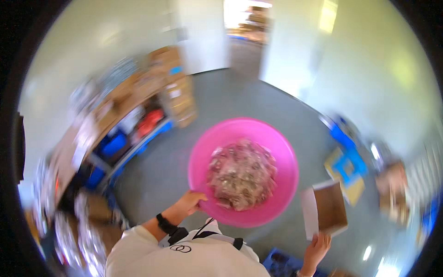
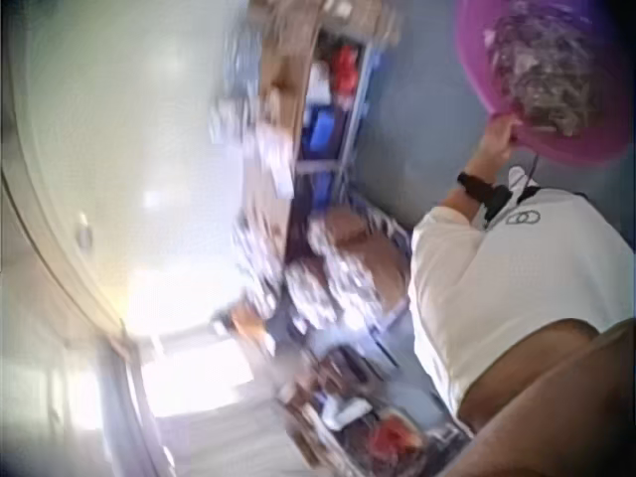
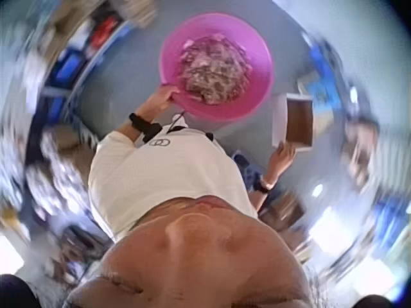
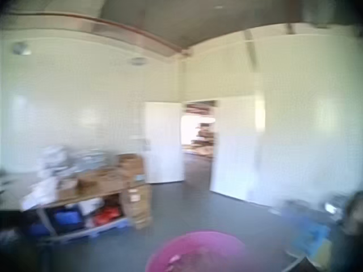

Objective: Sorting and packing furniture hardware into plastic bags and cardboard boxes while checking a packing list.

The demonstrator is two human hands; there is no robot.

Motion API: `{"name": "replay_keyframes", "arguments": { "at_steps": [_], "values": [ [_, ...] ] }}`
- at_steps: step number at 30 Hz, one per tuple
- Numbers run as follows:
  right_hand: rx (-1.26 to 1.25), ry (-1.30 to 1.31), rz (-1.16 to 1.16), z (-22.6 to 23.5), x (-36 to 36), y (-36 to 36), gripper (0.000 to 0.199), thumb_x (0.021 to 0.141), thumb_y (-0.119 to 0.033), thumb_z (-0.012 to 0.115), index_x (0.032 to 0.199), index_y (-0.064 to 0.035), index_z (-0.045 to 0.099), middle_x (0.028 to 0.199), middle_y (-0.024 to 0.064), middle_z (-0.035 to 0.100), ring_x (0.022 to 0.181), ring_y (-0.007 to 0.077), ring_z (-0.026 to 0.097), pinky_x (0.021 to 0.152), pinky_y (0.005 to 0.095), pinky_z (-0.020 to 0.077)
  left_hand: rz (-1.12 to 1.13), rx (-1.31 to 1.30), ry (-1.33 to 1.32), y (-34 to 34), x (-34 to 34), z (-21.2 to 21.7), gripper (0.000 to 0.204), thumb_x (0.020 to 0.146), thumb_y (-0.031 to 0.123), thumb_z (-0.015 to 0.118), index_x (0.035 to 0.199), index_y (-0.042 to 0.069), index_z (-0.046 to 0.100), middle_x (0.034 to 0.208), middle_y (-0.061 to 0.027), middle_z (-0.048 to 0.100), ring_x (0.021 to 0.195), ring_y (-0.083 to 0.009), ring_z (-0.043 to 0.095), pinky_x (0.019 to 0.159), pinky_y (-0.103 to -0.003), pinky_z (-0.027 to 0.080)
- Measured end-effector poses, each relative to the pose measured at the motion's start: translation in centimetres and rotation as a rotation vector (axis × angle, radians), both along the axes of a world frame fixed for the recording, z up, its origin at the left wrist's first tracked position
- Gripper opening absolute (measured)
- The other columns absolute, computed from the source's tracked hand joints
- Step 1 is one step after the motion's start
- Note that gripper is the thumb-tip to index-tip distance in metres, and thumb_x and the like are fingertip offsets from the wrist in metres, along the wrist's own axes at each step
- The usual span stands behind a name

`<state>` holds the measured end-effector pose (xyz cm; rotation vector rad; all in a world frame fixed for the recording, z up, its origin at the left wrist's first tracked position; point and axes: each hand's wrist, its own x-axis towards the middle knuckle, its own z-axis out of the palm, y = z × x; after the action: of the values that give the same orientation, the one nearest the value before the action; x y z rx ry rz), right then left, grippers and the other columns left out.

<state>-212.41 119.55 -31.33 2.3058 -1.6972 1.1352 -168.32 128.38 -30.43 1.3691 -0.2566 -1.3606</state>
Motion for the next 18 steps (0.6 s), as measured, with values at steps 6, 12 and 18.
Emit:
{"name": "replay_keyframes", "arguments": {
  "at_steps": [6, 12, 18],
  "values": [
    [0.273, 0.105, 0.601, -0.4, 24.3, -9.2, 0.008, 0.079, -0.001, 0.056, 0.083, 0.0040, 0.053, 0.085, 0.0184, 0.054, 0.084, 0.0380, 0.049, 0.076, 0.0451, 0.0415, 0.486, 0.044, -0.068, 9.3, 13.9, 1.8, 0.037, 0.076, 0.001, 0.056, 0.113, 0.000, 0.053, 0.093, -0.0112, 0.062, 0.075, -0.0242, 0.065, 0.061, -0.040, 0.057],
    [0.333, 0.157, 0.988, -0.7, 49.8, -17.9, 0.010, 0.078, -0.006, 0.060, 0.082, 0.0014, 0.057, 0.080, 0.0167, 0.055, 0.082, 0.0362, 0.051, 0.073, 0.0437, 0.0417, 0.920, -0.066, -0.039, 12.4, 27.6, 1.2, 0.035, 0.075, -0.002, 0.052, 0.110, 0.000, 0.053, 0.093, -0.0112, 0.060, 0.073, -0.0247, 0.064, 0.061, -0.043, 0.058],
    [0.228, 0.329, 1.326, -2.0, 78.6, -23.5, 0.008, 0.077, -0.015, 0.065, 0.079, -0.0077, 0.065, 0.077, 0.0063, 0.059, 0.083, 0.0262, 0.056, 0.075, 0.0419, 0.0392, 1.334, -0.064, -0.168, 13.0, 40.7, 1.7, 0.030, 0.073, -0.003, 0.051, 0.103, -0.001, 0.053, 0.084, -0.0099, 0.059, 0.068, -0.0231, 0.064, 0.052, -0.035, 0.056]
  ]
}}
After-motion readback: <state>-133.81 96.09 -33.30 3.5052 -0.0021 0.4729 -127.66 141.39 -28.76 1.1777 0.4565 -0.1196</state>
